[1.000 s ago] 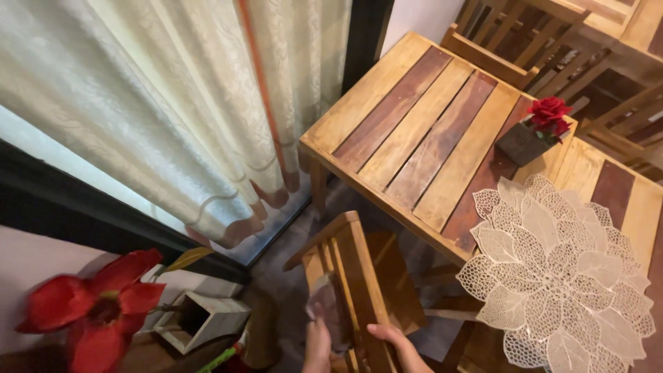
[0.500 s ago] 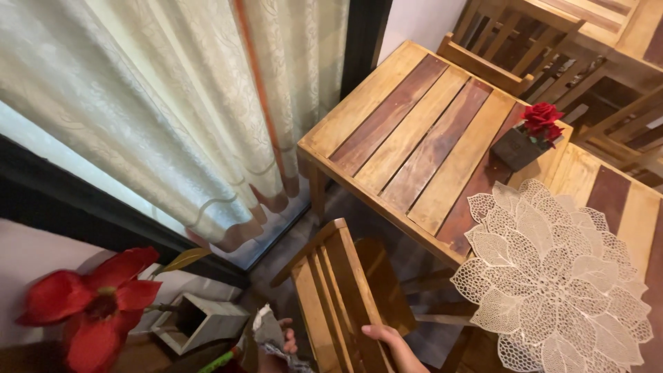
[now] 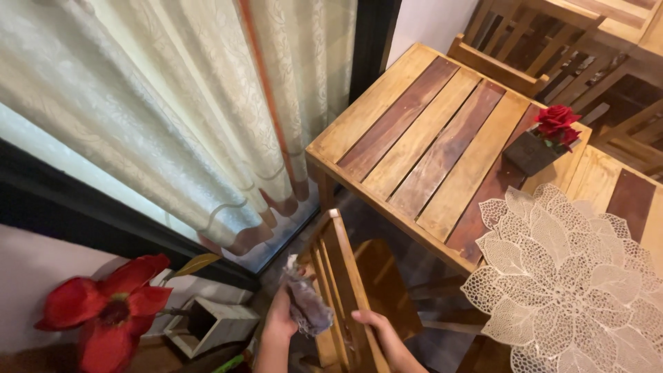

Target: Cleaning and wiping wooden chairs in a restaurant dining area using a cloth.

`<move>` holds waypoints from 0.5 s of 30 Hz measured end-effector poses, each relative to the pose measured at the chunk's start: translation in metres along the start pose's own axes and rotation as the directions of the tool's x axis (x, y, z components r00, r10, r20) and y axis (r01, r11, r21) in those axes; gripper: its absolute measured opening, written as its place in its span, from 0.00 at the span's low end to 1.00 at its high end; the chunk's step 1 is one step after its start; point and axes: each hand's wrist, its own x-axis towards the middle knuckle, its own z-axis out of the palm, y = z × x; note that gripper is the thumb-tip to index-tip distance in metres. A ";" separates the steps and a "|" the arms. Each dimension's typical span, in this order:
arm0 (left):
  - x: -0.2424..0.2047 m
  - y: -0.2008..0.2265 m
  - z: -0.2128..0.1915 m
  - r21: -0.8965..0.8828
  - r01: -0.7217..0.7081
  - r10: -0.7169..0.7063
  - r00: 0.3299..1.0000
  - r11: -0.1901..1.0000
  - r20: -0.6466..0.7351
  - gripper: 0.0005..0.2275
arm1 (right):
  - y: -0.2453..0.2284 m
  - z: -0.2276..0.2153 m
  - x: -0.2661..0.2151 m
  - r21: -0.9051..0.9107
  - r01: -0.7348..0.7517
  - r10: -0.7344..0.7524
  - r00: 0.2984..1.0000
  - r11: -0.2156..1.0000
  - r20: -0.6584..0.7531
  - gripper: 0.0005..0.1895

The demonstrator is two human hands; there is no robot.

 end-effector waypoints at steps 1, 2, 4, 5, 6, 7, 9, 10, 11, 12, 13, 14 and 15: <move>0.001 0.001 0.007 -0.036 0.112 -0.114 0.993 0.993 -0.031 0.23 | -0.006 0.007 -0.004 0.004 -0.031 0.031 0.999 1.000 -0.043 0.26; 0.017 -0.008 -0.005 -0.031 0.109 -0.110 0.994 0.994 -0.025 0.23 | -0.003 0.000 0.006 0.005 -0.023 0.023 0.999 1.000 -0.041 0.26; 0.049 -0.028 -0.028 -0.224 0.109 0.084 0.704 0.969 0.705 0.21 | 0.002 -0.014 0.025 0.086 0.043 -0.054 0.989 0.995 0.135 0.26; 0.030 -0.020 0.005 -0.219 0.106 0.083 0.699 0.970 0.710 0.21 | -0.005 -0.008 0.022 0.087 0.050 -0.062 0.989 0.995 0.138 0.26; 0.010 -0.016 0.037 -0.125 0.066 0.011 0.848 0.990 0.530 0.23 | -0.010 -0.003 0.016 0.050 0.031 -0.034 0.997 0.998 0.066 0.27; -0.011 -0.013 0.069 -0.024 0.046 -0.036 0.949 0.999 0.314 0.25 | -0.015 0.001 0.011 0.016 0.009 -0.009 1.000 1.000 -0.006 0.29; -0.027 -0.013 0.099 0.226 -0.017 -0.020 0.987 0.974 0.162 0.26 | -0.008 -0.015 0.030 -0.066 0.145 -0.137 0.985 0.987 0.106 0.32; -0.033 -0.013 0.117 0.463 -0.048 0.044 0.999 0.885 0.020 0.26 | -0.009 -0.024 0.041 -0.138 0.286 -0.250 0.940 0.948 0.231 0.36; -0.034 -0.012 0.122 0.462 -0.051 0.044 0.999 0.885 0.027 0.26 | -0.023 -0.023 0.028 -0.141 0.291 -0.255 0.940 0.946 0.229 0.36; -0.037 -0.010 0.126 0.493 -0.024 0.052 0.998 0.870 -0.044 0.27 | -0.036 -0.019 0.015 -0.364 0.097 -0.066 0.993 0.926 0.097 0.36; -0.039 -0.008 0.130 0.521 0.006 0.063 0.991 0.854 -0.115 0.27 | -0.049 -0.016 0.003 -0.541 -0.123 0.098 0.992 0.832 -0.074 0.36; -0.037 -0.010 0.127 0.519 0.002 0.067 0.991 0.855 -0.115 0.27 | -0.055 -0.018 -0.004 -0.544 -0.121 0.097 0.993 0.830 -0.073 0.36; -0.035 -0.011 0.124 0.503 0.037 0.039 0.990 0.863 -0.139 0.27 | -0.061 -0.020 -0.010 -0.482 -0.030 0.015 0.999 0.876 -0.035 0.35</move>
